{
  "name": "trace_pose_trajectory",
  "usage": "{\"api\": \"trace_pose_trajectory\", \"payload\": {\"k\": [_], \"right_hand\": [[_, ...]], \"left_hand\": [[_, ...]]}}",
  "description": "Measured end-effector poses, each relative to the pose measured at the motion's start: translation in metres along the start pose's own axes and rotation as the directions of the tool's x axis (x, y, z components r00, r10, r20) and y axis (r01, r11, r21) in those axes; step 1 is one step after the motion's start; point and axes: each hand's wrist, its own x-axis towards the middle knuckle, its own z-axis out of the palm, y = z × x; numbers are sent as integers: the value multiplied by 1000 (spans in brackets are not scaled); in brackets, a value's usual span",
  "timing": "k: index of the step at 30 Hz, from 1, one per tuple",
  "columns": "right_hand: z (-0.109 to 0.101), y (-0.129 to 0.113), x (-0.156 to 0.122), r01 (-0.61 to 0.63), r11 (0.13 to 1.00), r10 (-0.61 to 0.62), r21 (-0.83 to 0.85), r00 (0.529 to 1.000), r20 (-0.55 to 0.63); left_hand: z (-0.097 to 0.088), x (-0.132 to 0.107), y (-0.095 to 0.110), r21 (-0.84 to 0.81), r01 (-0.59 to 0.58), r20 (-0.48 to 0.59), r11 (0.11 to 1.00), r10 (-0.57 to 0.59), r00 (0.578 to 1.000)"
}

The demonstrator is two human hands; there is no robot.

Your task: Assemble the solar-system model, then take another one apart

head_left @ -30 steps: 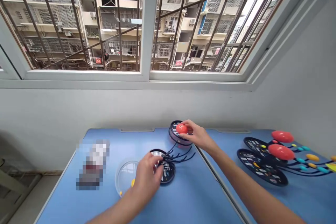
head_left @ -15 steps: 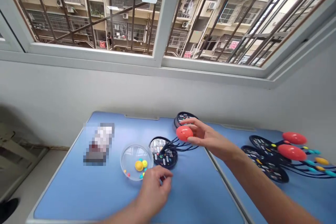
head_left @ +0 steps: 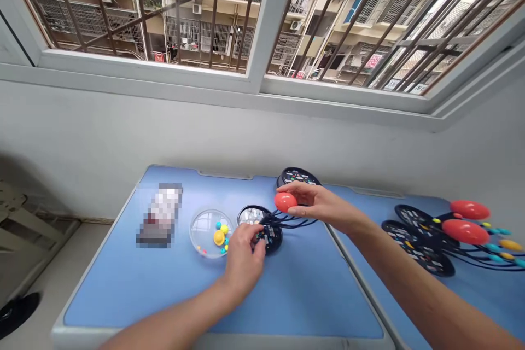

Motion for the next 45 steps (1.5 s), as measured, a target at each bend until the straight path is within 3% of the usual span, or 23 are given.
{"api": "trace_pose_trajectory", "payload": {"k": [5, 8, 16, 21, 29, 33, 39, 45], "right_hand": [[6, 2, 5, 19, 990, -17, -140, 1000, 14], [9, 3, 7, 14, 983, -13, -185, 1000, 7], [7, 13, 13, -94, 996, 94, -12, 991, 95], [7, 17, 16, -109, 994, 109, -11, 990, 86], [15, 7, 14, 24, 949, -28, -313, 1000, -9], [19, 4, 13, -27, 935, 10, -353, 999, -49], [19, -1, 12, -46, 903, 50, -427, 999, 0], [25, -1, 9, 77, 766, -95, -638, 995, 6]], "left_hand": [[14, 14, 3, -57, 58, -82, 997, -62, 995], [22, 22, 1, -66, 26, -112, 997, -34, 993], [27, 32, -4, -109, 37, -71, 993, -45, 996], [27, 33, -7, -124, 22, -78, 992, -32, 996], [30, 34, -9, -137, -22, -98, 990, 8, 995], [32, 35, -10, -129, -28, -106, 991, 14, 994], [34, 36, -12, -112, -27, -122, 993, 13, 992], [34, 35, -11, -84, -31, -116, 996, 21, 993]]}}
